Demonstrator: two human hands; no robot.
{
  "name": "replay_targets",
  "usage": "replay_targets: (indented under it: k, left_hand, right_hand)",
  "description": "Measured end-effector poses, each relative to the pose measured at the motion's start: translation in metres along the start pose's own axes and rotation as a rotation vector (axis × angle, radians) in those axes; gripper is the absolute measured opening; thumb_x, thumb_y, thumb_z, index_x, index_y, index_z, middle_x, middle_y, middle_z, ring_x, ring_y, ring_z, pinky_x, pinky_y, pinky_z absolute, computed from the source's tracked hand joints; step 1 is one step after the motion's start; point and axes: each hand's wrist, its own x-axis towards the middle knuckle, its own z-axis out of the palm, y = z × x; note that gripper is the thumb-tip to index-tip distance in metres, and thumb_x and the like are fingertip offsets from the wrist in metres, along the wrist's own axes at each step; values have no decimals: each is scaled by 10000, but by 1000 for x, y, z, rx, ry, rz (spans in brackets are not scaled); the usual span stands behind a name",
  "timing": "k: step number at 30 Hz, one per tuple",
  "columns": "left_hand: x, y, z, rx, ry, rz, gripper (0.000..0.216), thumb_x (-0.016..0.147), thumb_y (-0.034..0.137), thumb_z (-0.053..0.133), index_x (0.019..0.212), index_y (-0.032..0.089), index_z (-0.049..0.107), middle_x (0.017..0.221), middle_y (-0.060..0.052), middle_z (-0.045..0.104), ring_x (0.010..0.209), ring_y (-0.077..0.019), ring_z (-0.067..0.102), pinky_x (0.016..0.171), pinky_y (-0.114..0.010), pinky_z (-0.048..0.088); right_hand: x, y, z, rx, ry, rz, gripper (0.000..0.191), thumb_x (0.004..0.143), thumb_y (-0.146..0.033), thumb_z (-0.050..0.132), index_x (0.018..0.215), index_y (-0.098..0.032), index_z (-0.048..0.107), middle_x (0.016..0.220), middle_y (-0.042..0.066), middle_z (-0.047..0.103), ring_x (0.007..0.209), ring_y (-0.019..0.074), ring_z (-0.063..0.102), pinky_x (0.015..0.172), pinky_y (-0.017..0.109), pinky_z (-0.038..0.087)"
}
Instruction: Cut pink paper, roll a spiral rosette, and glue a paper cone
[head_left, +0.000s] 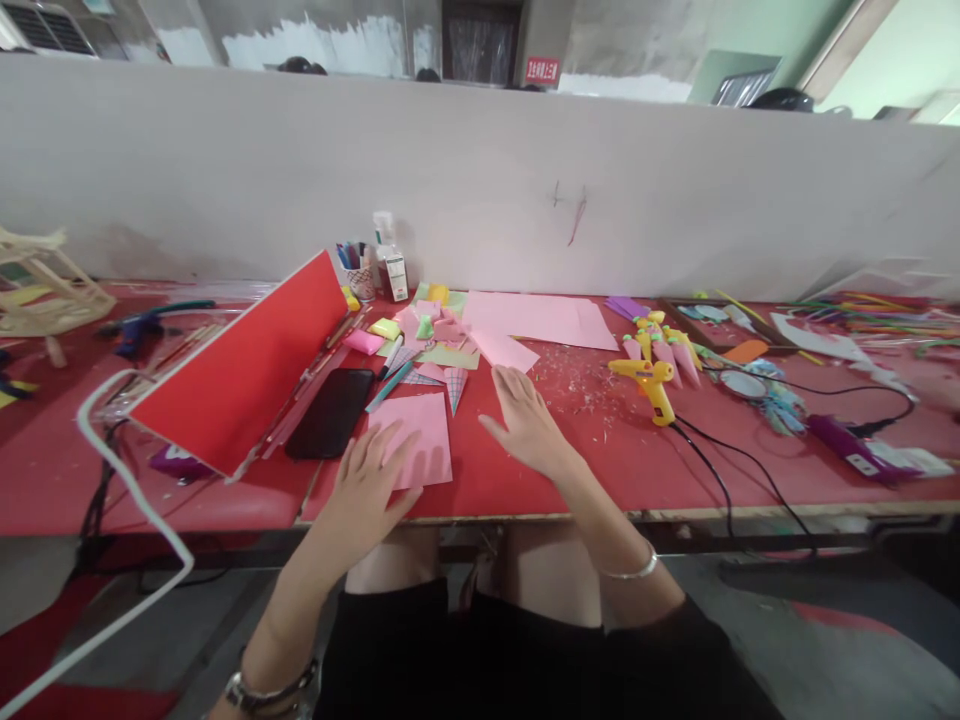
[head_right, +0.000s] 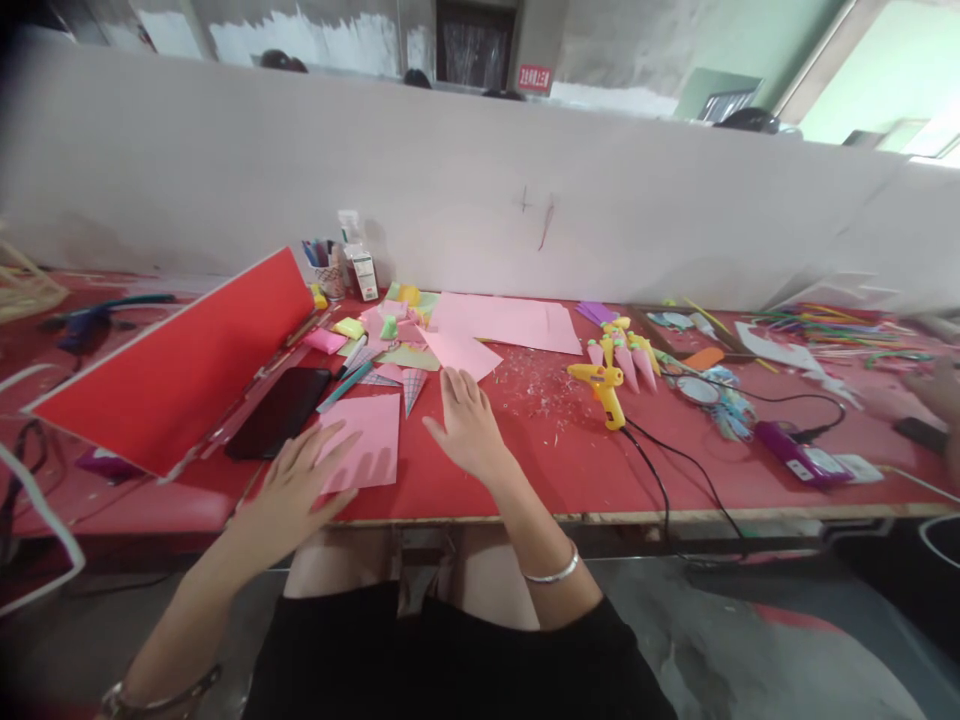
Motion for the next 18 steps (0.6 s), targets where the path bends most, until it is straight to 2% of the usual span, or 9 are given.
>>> replay_targets:
  k: [2,4,6,9,11,13,15,18]
  left_hand:
    - [9,4,0,-98,113,-43,475,770,315,429,1228,192,405,1304,-104,375,1245,-279,230,1007,-487,181]
    - [22,12,1,-308,158,-86,546,761,364,442,1261,169,340,1319,-122,340,1255,-270,204,1015,-478,159]
    - [38,22,5,-632,124,-148,668,721,390,499,1295,148,257,1345,-141,287,1258,-260,203,1014,-449,184]
    - [59,39,13,-1186,55,-430,726,654,294,595,1279,139,260,1349,-157,280,1232,-244,283,1000,-395,243]
    - [70,50,16,-1545,-7,-556,581,658,245,603,1192,171,386,1266,-119,424,1167,-216,394,972,-356,299]
    - [75,58,17,-1785,-79,-605,368,670,217,596,1025,154,522,1086,-95,579,1062,-197,500,929,-324,357]
    - [77,63,15,-1879,-149,-618,211,676,190,584,875,121,586,912,-92,651,940,-193,573,862,-305,419]
    - [74,66,12,-1882,-186,-674,146,657,128,582,798,103,613,769,-77,676,777,-171,620,739,-261,480]
  right_hand:
    - [-12,-1,-17,84,53,-111,624,802,-348,396,1338,-115,178,1394,112,205,1288,235,126,1036,424,179]
    - [-27,-2,-36,184,108,-201,632,807,-386,390,1348,-179,138,1395,80,203,1290,213,124,1046,430,149]
    - [-40,-2,-52,317,160,-260,634,795,-426,409,1343,-235,152,1392,55,211,1286,213,142,1040,440,166]
    - [-54,2,-66,683,272,-293,585,787,-488,380,1310,-256,259,1391,32,216,1280,227,169,1016,426,239]
    - [-58,9,-66,977,367,-263,578,767,-522,379,1275,-249,336,1385,28,236,1271,234,203,994,416,282]
    - [-58,17,-62,1225,448,-183,569,743,-525,403,1233,-235,402,1366,35,290,1253,239,252,983,416,297]
    - [-56,25,-54,1402,510,-67,550,724,-511,427,1185,-214,460,1323,51,372,1227,241,306,980,420,294]
    - [-53,35,-40,1550,621,96,501,684,-461,496,1110,-199,520,1251,51,467,1191,221,366,986,397,283]
